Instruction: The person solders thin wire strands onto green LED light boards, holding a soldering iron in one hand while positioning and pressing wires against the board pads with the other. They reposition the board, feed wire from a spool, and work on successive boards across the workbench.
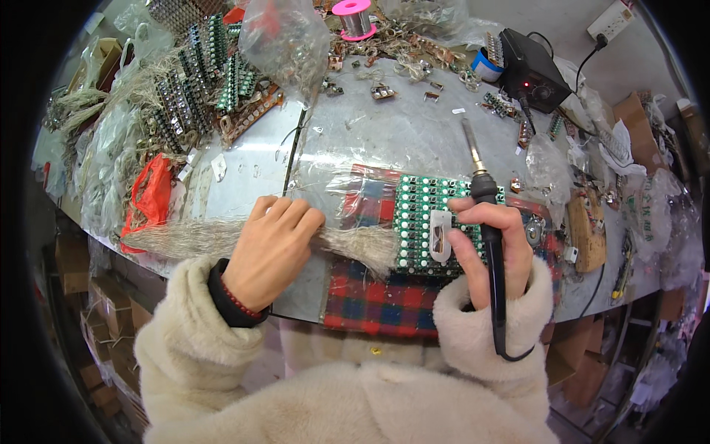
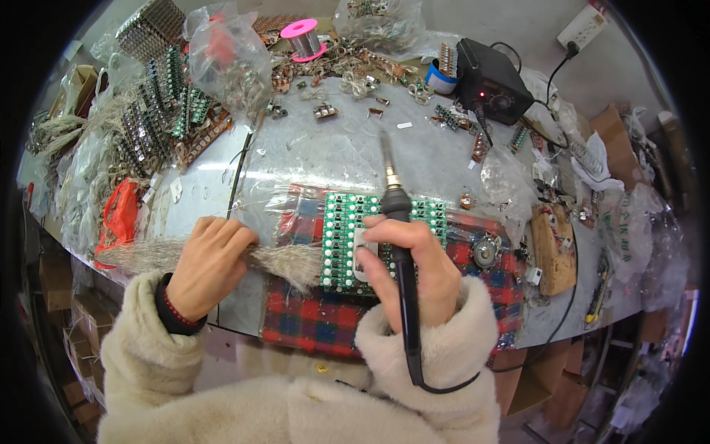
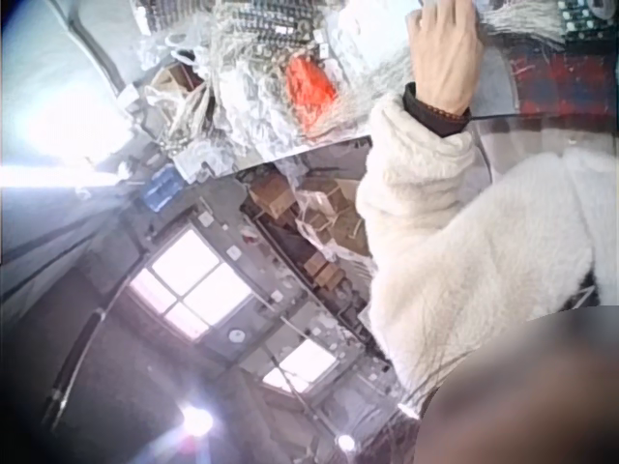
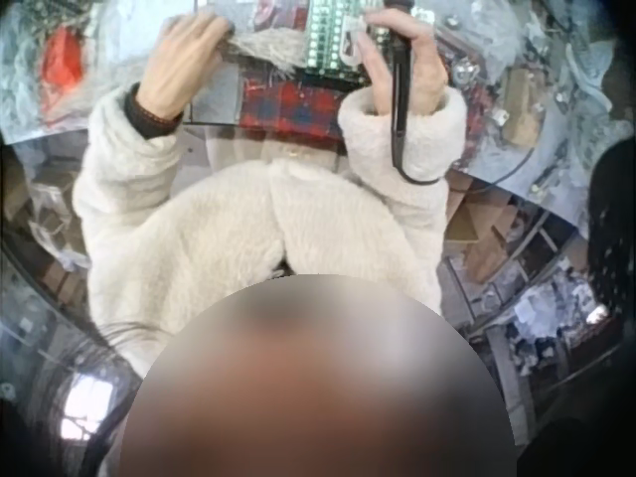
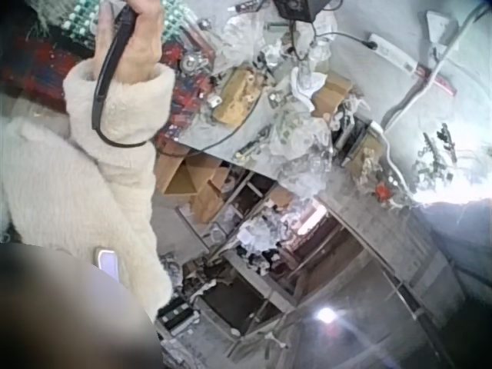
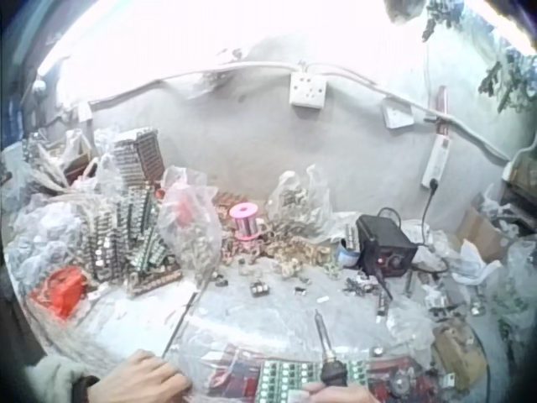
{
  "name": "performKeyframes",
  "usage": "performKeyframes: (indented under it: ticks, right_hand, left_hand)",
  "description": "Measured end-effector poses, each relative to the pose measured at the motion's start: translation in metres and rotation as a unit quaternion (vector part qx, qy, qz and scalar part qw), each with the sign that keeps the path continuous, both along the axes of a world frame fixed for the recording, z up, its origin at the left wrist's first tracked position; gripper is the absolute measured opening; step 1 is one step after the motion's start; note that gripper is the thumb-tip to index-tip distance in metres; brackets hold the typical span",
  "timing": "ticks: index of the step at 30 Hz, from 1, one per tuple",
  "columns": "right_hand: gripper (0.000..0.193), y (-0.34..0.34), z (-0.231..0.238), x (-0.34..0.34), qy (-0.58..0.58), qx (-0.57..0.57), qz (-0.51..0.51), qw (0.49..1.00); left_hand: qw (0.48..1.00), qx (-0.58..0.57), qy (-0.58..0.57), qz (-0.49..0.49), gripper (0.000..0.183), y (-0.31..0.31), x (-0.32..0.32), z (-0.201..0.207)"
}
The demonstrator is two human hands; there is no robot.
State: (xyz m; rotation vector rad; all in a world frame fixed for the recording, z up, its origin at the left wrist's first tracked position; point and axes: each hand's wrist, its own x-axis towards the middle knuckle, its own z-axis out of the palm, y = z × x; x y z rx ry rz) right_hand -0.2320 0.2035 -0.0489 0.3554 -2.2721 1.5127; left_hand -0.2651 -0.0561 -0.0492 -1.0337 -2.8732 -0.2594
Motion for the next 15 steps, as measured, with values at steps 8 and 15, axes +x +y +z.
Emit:
performKeyframes:
  ticks: [8,15]
  right_hand:
    - [0.041,0.020,-0.015,-0.006,-0.034,0.160,-0.047,0.985]
    - [0.041,0.022,-0.016,-0.007,-0.031,0.164,-0.037,0.985]
  left_hand:
    - [0.992,0.052,-0.112,-0.002,0.029,-0.014,-0.002,0.039]
    - [0.909,0.302,-0.273,0.086,0.028,-0.019,-0.013,0.061]
